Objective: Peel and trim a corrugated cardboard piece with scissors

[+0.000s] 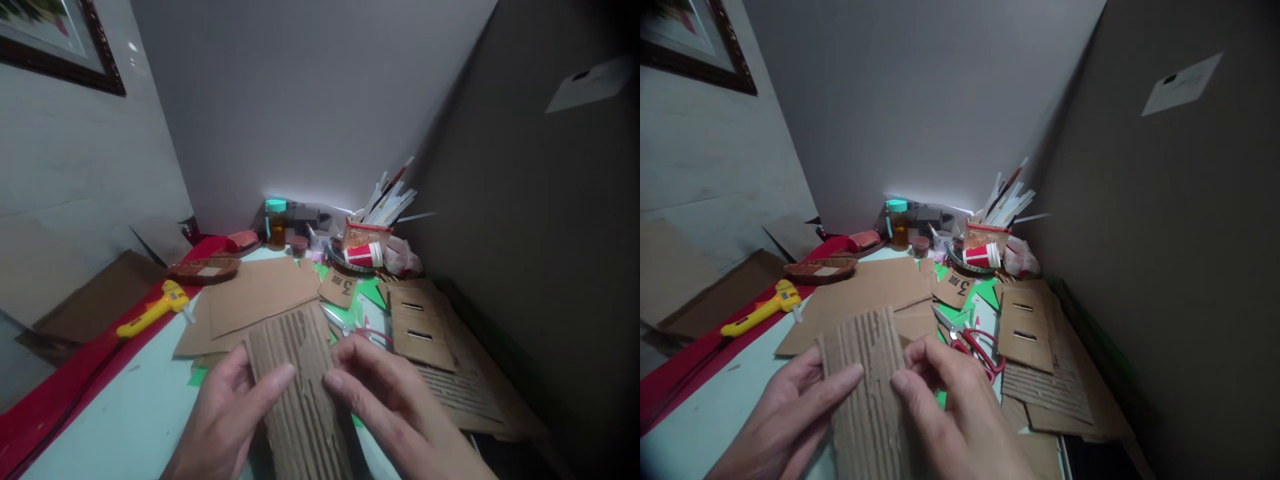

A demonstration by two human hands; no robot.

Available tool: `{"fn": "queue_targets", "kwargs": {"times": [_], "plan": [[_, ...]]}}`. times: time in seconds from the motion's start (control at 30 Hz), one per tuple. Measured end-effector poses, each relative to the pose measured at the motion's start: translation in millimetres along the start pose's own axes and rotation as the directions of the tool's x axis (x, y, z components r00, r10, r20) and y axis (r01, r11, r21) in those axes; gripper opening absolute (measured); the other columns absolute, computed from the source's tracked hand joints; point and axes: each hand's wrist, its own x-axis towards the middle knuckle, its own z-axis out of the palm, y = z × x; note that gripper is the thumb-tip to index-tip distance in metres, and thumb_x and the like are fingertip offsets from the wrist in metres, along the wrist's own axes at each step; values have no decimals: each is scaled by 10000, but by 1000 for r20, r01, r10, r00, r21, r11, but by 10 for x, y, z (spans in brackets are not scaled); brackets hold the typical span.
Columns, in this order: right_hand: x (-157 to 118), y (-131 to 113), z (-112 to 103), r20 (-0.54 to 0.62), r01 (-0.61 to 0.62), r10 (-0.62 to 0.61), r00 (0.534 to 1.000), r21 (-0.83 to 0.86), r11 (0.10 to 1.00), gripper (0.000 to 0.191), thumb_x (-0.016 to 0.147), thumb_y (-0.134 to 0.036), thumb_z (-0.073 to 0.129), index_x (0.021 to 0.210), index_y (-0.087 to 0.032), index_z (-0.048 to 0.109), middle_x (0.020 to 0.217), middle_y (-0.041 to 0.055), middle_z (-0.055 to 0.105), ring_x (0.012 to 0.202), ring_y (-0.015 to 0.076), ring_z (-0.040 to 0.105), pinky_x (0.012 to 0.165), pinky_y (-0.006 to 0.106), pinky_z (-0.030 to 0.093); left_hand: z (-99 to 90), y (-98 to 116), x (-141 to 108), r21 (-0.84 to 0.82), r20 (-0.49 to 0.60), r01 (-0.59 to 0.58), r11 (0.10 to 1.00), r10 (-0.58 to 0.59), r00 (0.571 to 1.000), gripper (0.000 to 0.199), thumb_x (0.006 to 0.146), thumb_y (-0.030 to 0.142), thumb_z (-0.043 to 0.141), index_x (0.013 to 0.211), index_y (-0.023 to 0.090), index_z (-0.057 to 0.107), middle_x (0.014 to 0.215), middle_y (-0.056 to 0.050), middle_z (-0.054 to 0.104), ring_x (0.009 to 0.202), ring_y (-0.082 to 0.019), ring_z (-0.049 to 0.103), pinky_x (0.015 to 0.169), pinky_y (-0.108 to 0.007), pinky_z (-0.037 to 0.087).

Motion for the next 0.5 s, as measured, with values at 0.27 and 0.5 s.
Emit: {"fn": "queue_targets", "kwargs": {"times": [0.27, 0.5], "plan": [[42, 152, 132, 118, -221, 188, 975, 465, 857, 215, 846, -445, 657, 907, -243, 614, 823, -36, 558, 824, 121, 549, 737, 193, 425, -34, 0, 38, -120, 227, 185, 975, -154, 962, 303, 767, 196, 741, 1070, 202, 754, 1119, -98, 755, 1177, -314, 620, 1032, -414, 452], [-27, 248, 281, -293, 408, -483, 825, -282, 868, 209, 871, -77, 577, 994, -245, 593, 932, 11, 620, 871, 174, 574, 808, 287, 452, -98, -105, 81, -58, 106, 187, 981, -181, 978, 429, 748, 243, 776, 1164, 205, 677, 1099, -106, 755, 1146, -340, 631, 941, -446, 506]]}}
